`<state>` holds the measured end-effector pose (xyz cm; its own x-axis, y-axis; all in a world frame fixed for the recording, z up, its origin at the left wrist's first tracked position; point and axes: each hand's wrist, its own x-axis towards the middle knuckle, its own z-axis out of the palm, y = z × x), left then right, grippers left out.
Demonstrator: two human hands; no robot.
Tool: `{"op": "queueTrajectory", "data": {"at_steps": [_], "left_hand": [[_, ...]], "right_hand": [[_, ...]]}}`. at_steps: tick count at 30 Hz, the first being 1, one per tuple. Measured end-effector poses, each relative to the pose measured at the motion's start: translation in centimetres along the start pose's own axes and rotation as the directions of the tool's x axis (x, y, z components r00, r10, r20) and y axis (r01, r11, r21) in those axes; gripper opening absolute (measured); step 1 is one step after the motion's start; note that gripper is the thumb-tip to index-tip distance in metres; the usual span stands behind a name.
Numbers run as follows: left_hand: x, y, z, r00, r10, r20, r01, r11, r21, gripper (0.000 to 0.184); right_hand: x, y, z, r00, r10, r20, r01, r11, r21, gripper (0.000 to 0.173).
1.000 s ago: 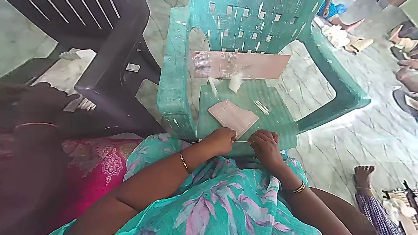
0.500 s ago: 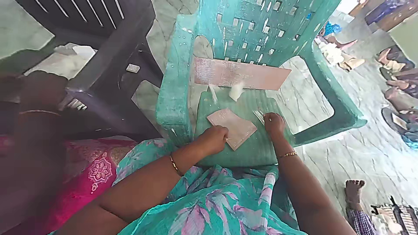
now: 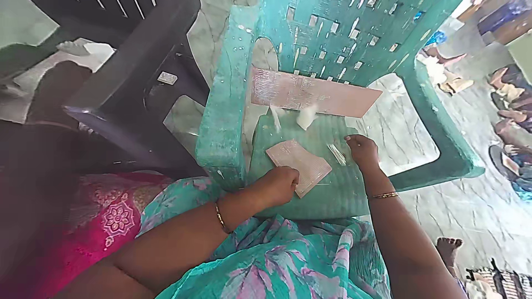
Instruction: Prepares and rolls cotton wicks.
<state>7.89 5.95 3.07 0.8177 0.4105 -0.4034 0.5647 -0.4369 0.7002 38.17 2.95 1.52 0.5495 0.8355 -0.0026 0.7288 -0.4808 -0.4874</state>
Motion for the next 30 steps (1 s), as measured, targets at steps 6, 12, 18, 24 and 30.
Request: {"op": "queueTrajectory", "data": {"at_steps": [6,12,18,24,30], "left_hand": [[0.2,0.0,-0.6,0.989,-0.112,-0.101,0.102,0.989,-0.105,0.029],[0.5,-0.1,-1.0,0.976,-0.176,-0.127,0.151,0.972,-0.182,0.034],[0.9,-0.5,-1.3,0.981,-0.154,-0.115,0.119,0.956,-0.27,0.033],[1.8,-1.4,-0.6,0.909,-0.197,-0.366,-0.094,0.76,-0.643,0.047],[1.5,-1.5,0.7,0.909,-0.11,-0.401,-0.264,0.593,-0.76,0.028]], "right_hand": [[3.0,-5.0,3.6,0.99,-0.124,0.074,0.119,0.99,0.07,0.032],[5.6,-7.7,8.0,0.987,0.063,0.147,-0.086,0.984,0.158,0.045],[4.1,-7.9,7.3,1.0,0.012,-0.02,-0.005,0.944,0.331,0.031],[-4.6,-8.1,3.1,0.977,-0.191,-0.098,0.214,0.903,0.372,0.025],[-11.9,-6.4,5.5,0.885,-0.427,-0.184,0.463,0.774,0.431,0.014]]}}
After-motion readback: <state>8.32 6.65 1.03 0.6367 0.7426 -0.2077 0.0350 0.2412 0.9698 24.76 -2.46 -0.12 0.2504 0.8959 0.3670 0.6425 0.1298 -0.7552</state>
